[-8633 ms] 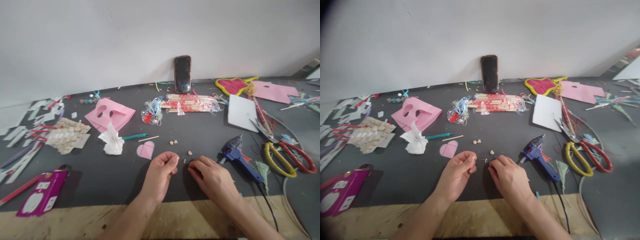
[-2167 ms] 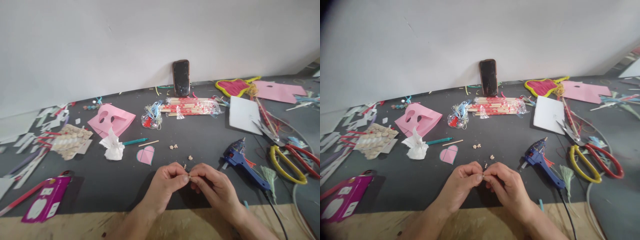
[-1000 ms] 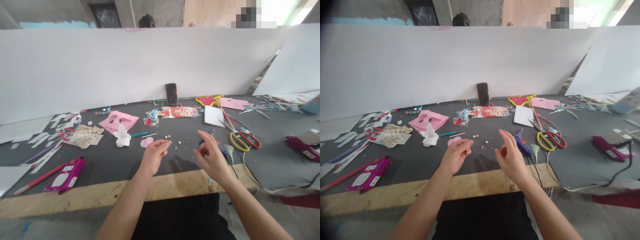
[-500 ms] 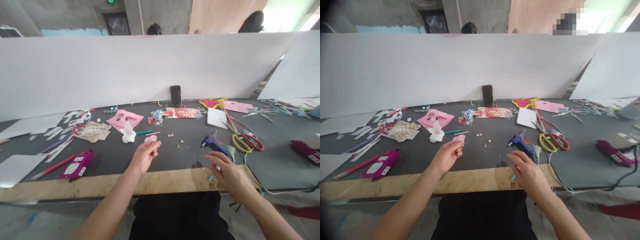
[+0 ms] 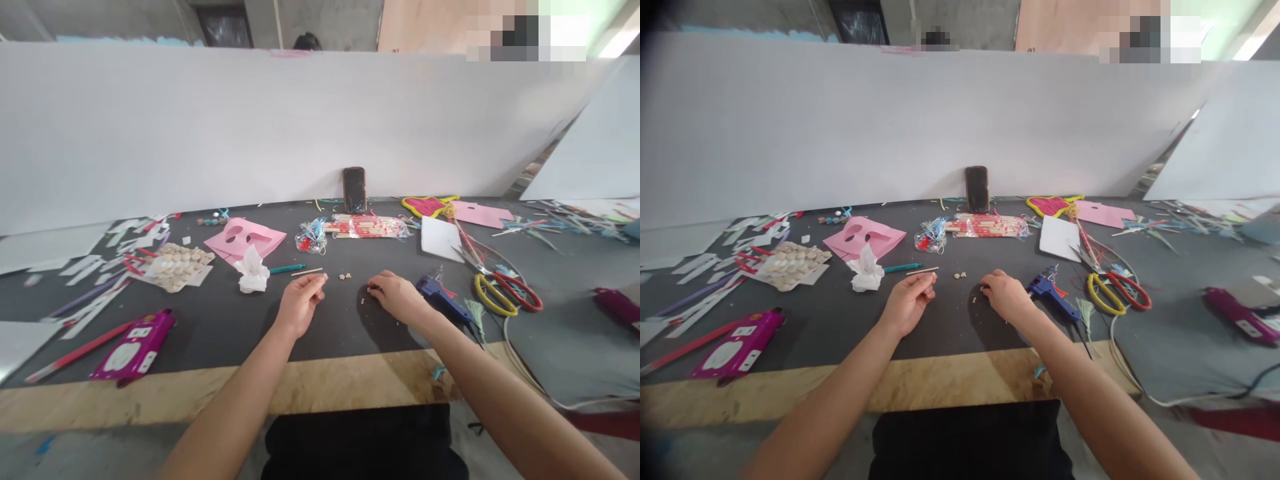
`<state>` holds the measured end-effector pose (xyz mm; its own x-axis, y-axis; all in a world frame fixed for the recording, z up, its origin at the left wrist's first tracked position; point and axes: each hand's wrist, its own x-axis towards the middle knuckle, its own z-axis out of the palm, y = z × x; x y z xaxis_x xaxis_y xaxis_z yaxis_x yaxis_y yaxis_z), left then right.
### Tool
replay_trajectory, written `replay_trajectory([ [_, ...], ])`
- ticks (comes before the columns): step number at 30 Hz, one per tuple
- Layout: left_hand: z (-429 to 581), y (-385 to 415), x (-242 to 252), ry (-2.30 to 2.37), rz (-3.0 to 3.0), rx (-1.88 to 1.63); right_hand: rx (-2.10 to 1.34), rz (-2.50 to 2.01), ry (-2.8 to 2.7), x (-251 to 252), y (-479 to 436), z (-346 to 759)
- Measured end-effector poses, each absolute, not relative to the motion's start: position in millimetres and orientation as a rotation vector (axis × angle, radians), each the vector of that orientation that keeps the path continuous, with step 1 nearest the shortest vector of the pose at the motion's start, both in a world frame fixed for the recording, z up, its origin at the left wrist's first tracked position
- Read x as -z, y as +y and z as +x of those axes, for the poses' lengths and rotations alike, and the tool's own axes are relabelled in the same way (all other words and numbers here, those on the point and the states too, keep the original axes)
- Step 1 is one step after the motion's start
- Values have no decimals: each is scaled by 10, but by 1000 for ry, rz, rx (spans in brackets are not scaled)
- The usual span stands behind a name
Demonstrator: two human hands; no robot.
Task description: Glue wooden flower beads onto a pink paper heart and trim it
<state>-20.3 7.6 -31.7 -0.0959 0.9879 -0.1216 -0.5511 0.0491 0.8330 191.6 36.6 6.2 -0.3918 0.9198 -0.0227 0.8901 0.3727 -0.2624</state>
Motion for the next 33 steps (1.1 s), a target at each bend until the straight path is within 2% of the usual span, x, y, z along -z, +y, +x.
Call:
replay_trajectory([
  [12,-203,100,295,896,634,-1426,-321,-1699,-2590,-20,734,1627],
  [33,-212,101,263,901,614,-1403,-371,-1603,-2574,-10,773,1537],
])
